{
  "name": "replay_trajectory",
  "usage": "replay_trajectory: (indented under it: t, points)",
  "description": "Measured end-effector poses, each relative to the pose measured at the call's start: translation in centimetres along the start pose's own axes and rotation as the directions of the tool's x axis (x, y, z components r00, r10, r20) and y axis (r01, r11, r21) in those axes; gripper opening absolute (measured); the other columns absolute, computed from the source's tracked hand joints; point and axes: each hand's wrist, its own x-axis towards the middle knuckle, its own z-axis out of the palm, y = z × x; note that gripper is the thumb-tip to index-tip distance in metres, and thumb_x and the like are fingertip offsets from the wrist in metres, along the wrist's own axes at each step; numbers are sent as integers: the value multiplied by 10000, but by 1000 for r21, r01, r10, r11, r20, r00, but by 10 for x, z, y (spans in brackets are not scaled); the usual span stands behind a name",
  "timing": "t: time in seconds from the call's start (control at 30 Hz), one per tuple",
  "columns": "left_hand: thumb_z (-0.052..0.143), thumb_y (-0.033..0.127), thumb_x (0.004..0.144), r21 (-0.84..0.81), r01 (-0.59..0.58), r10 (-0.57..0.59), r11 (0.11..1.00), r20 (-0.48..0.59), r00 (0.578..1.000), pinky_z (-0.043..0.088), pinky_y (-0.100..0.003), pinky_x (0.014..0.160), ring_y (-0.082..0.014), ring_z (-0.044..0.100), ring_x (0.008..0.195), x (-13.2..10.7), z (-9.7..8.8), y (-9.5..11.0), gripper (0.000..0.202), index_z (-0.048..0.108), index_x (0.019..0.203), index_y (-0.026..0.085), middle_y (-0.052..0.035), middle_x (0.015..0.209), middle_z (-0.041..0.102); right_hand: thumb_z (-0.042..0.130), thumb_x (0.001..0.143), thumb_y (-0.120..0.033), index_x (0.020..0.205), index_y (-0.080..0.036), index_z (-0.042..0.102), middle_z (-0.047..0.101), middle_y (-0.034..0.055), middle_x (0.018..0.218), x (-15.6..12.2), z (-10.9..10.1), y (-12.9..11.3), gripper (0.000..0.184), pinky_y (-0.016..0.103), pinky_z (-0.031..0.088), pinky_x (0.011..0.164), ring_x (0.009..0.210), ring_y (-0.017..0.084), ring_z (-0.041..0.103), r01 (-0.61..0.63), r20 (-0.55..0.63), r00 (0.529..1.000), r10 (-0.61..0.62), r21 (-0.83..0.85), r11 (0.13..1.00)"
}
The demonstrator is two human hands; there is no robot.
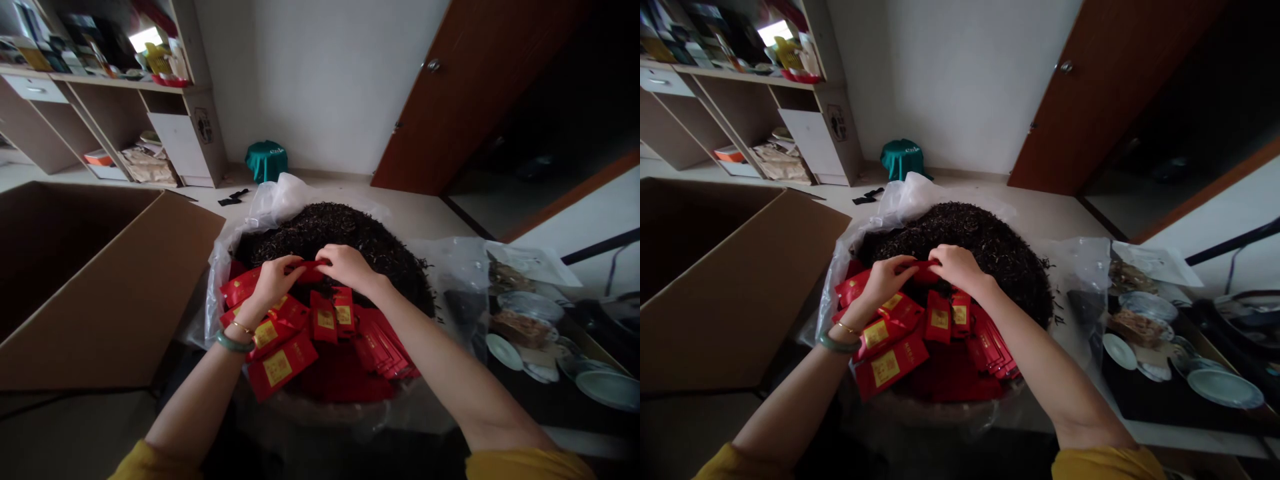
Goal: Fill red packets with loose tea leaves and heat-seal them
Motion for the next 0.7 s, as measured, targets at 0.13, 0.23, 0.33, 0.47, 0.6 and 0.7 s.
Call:
replay_trajectory:
  t: [0.13, 0.23, 0.33, 0.47, 0.6, 0.7]
  points:
    - [658, 384, 754, -269, 103, -110, 958, -11, 994, 467, -225, 560, -142, 613, 612, 0, -4, 9, 239, 692, 766, 148, -18, 692, 698, 713, 730, -226, 1061, -207, 634, 665, -17, 768, -8, -2, 0, 341, 243, 470, 672, 687, 133, 614, 12, -195, 978, 74, 408, 913]
    - [677, 446, 714, -418, 133, -114, 898, 71, 991, 414, -207, 503, -108, 535, 539, -2, -5, 18, 308, 651, 691, 140, 2, 604, 636, 724, 700, -283, 907, -182, 693, 673, -11, 697, -17, 0, -1, 232, 237, 462, 605, 625, 129, 602, -71, -100, 982, 162, 594, 801]
    - [711, 466, 667, -500, 171, -131, 849, 114, 985, 395, -200, 494, -96, 500, 529, -6, -3, 27, 337, 630, 687, 139, 13, 593, 613, 714, 690, -362, 707, -162, 703, 685, 11, 644, -28, 0, -2, 201, 243, 447, 559, 578, 134, 590, -150, -3, 977, 212, 699, 699]
    - [740, 491, 635, -551, 295, -173, 781, 263, 949, 398, -199, 506, -99, 508, 548, -14, 1, 41, 389, 659, 734, 124, -1, 624, 633, 735, 647, -405, 695, -155, 712, 694, 17, 628, -41, 0, -3, 256, 253, 461, 560, 567, 142, 596, -180, 14, 963, 269, 778, 602]
    - [749, 494, 627, -565, 384, -207, 730, 352, 913, 352, -191, 469, -77, 453, 488, -20, 7, 45, 391, 651, 597, 117, 10, 530, 584, 745, 634, -411, 699, -164, 716, 707, 22, 655, -50, 2, -2, 258, 261, 472, 584, 601, 154, 615, -169, -5, 962, 274, 775, 609]
    - [767, 471, 617, -558, 424, -228, 713, 388, 893, 320, -188, 443, -67, 432, 459, -23, 13, 42, 362, 685, 626, 118, 15, 516, 582, 753, 623, -383, 688, -171, 716, 711, 22, 658, -57, 5, -1, 225, 265, 476, 602, 612, 156, 621, -167, -32, 955, 294, 763, 624]
